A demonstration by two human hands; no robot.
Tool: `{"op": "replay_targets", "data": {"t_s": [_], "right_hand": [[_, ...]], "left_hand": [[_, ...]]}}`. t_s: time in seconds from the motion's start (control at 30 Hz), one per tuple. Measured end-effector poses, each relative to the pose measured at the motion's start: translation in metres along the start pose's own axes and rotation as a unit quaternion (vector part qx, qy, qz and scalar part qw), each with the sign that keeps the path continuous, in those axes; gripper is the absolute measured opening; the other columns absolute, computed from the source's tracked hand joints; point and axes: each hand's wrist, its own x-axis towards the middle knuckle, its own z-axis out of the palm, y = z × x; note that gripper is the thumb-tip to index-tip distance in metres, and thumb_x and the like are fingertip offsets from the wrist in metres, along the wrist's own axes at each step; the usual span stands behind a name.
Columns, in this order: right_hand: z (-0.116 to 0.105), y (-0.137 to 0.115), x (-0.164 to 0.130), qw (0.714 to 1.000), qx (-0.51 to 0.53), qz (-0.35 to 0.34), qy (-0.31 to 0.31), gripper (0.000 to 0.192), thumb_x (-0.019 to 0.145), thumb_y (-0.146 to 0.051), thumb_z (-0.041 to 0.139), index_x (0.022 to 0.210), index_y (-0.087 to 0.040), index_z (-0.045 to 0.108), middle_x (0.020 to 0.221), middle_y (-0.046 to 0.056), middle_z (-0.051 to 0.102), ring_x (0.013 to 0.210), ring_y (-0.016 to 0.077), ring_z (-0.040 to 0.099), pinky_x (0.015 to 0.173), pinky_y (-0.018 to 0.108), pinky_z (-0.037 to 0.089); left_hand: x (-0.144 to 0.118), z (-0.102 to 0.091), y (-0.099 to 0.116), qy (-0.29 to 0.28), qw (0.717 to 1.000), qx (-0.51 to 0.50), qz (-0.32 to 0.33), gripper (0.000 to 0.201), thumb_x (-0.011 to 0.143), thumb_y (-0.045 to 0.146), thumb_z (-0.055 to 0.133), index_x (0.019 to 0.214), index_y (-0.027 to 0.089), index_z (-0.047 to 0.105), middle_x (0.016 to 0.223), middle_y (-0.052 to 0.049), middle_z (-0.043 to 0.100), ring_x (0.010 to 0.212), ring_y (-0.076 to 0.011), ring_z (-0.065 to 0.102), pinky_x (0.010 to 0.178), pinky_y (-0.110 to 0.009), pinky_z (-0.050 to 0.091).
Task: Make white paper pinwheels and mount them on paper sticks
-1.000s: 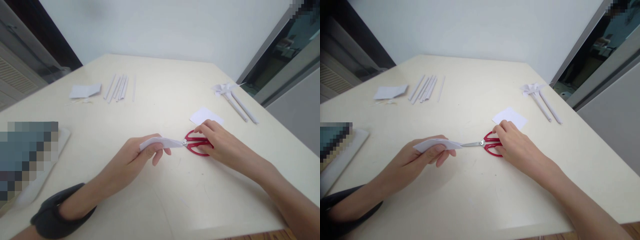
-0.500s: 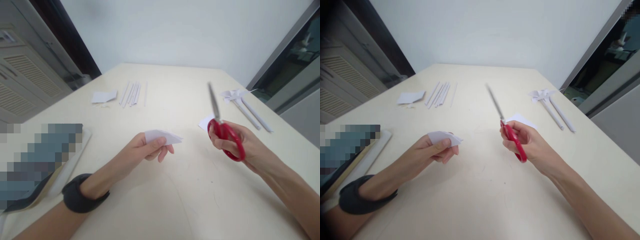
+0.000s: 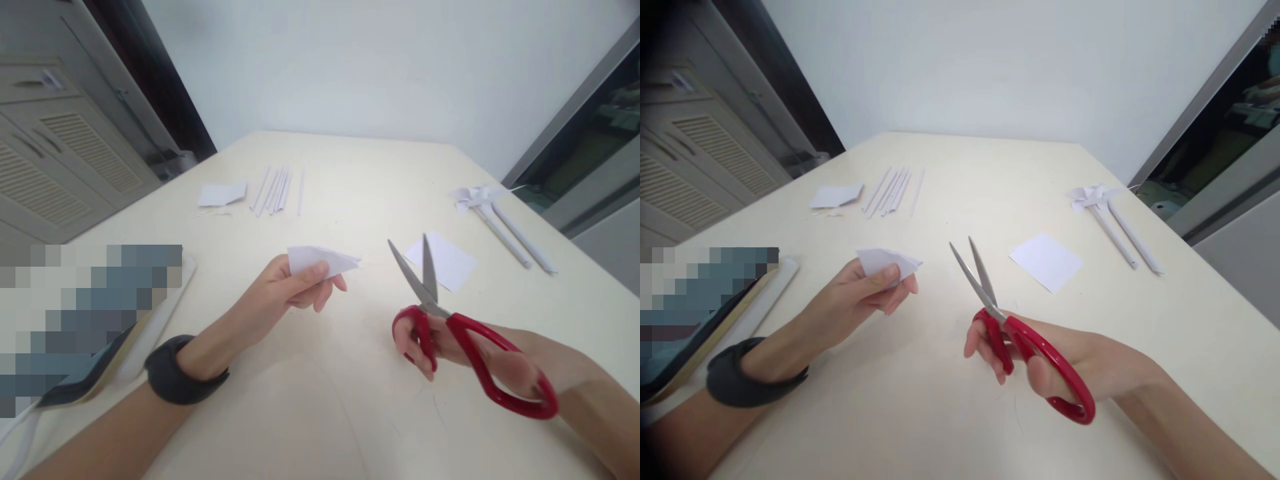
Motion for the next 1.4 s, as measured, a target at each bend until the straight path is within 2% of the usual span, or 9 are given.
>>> {"op": "replay_targets", "data": {"t_s": [0.1,0.27,0.43,0.73,0.93,1.0,1.13,1.27,1.4], "right_hand": [[-0.0001,-0.0058,0.0014,0.994,0.09,0.04,-0.053,0.048,0.084,-0.06,0.041,0.102,-0.017,0.054,0.08,0.003,0.048,0.067,0.0114,0.048,0.063,0.027,0.044],[0.0002,-0.002,0.003,0.991,0.114,0.037,-0.054,0.055,0.082,-0.065,0.04,0.089,-0.013,0.055,0.066,0.0,0.046,0.054,0.0085,0.046,0.052,0.023,0.035],[-0.0013,0.0036,0.0015,0.986,0.139,0.042,-0.08,0.058,0.082,-0.067,0.035,0.085,-0.013,0.055,0.059,-0.001,0.044,0.048,0.0086,0.046,0.044,0.021,0.036],[0.0004,0.0028,0.0059,0.981,0.168,0.032,-0.087,0.056,0.085,-0.064,0.034,0.082,-0.013,0.055,0.058,-0.002,0.042,0.047,0.0079,0.043,0.042,0.02,0.037],[0.002,0.0006,0.0066,0.982,0.163,0.051,-0.076,0.056,0.087,-0.063,0.028,0.084,-0.013,0.054,0.06,-0.002,0.042,0.048,0.0075,0.041,0.045,0.021,0.04],[0.0017,0.0005,0.0073,0.982,0.17,0.036,-0.08,0.056,0.088,-0.062,0.027,0.083,-0.013,0.054,0.058,-0.003,0.041,0.046,0.0072,0.039,0.043,0.021,0.04],[0.0009,-0.0005,0.0076,0.98,0.181,0.026,-0.075,0.055,0.089,-0.059,0.025,0.081,-0.013,0.054,0.058,-0.003,0.041,0.046,0.0072,0.038,0.042,0.02,0.039],[0.0018,-0.0001,0.0066,0.976,0.201,0.045,-0.074,0.054,0.089,-0.059,0.026,0.081,-0.013,0.054,0.059,-0.002,0.04,0.05,0.0085,0.039,0.044,0.02,0.038],[0.0018,0.0038,0.0059,0.973,0.207,0.038,-0.097,0.057,0.088,-0.061,0.024,0.084,-0.012,0.054,0.059,-0.001,0.041,0.051,0.0099,0.042,0.044,0.021,0.041]], "left_hand": [[0.0002,-0.0006,-0.0007,0.003,1.0,0.007,0.02,0.025,0.09,0.028,0.048,0.079,0.017,0.068,0.051,0.004,0.045,0.048,-0.0077,0.033,0.053,-0.025,0.029],[0.0,0.0007,0.0,0.01,1.0,0.016,0.019,0.026,0.089,0.03,0.049,0.078,0.017,0.068,0.05,0.004,0.044,0.048,-0.0078,0.034,0.051,-0.024,0.027],[0.0001,0.002,0.0,0.024,0.999,0.032,0.018,0.027,0.088,0.033,0.05,0.077,0.016,0.067,0.05,0.004,0.042,0.047,-0.0086,0.033,0.051,-0.025,0.029],[0.0003,0.0021,-0.0005,0.0,0.996,0.086,0.032,0.028,0.09,0.031,0.047,0.078,0.017,0.068,0.05,0.004,0.044,0.049,-0.0096,0.039,0.054,-0.025,0.033],[0.0012,0.003,0.0026,0.005,0.98,0.189,0.063,0.041,0.09,0.026,0.047,0.05,0.016,0.05,0.066,-0.002,0.061,0.074,-0.0153,0.055,0.067,-0.025,0.037],[0.0012,0.0021,0.0018,0.008,0.978,0.199,0.061,0.038,0.09,0.027,0.046,0.055,0.016,0.055,0.062,-0.001,0.059,0.067,-0.0143,0.053,0.061,-0.025,0.036],[0.0002,0.0001,0.0011,0.009,0.979,0.196,0.058,0.03,0.09,0.031,0.045,0.08,0.016,0.07,0.051,0.003,0.047,0.05,-0.011,0.037,0.049,-0.024,0.027],[-0.0002,-0.0004,0.0037,-0.047,0.978,0.2,0.033,0.033,0.091,0.032,0.045,0.083,0.016,0.072,0.054,0.001,0.052,0.049,-0.01,0.034,0.048,-0.025,0.026],[-0.0008,-0.0012,0.0024,-0.067,0.985,0.156,0.034,0.032,0.091,0.032,0.045,0.084,0.016,0.072,0.056,0.001,0.054,0.049,-0.0096,0.033,0.047,-0.025,0.024]]}}
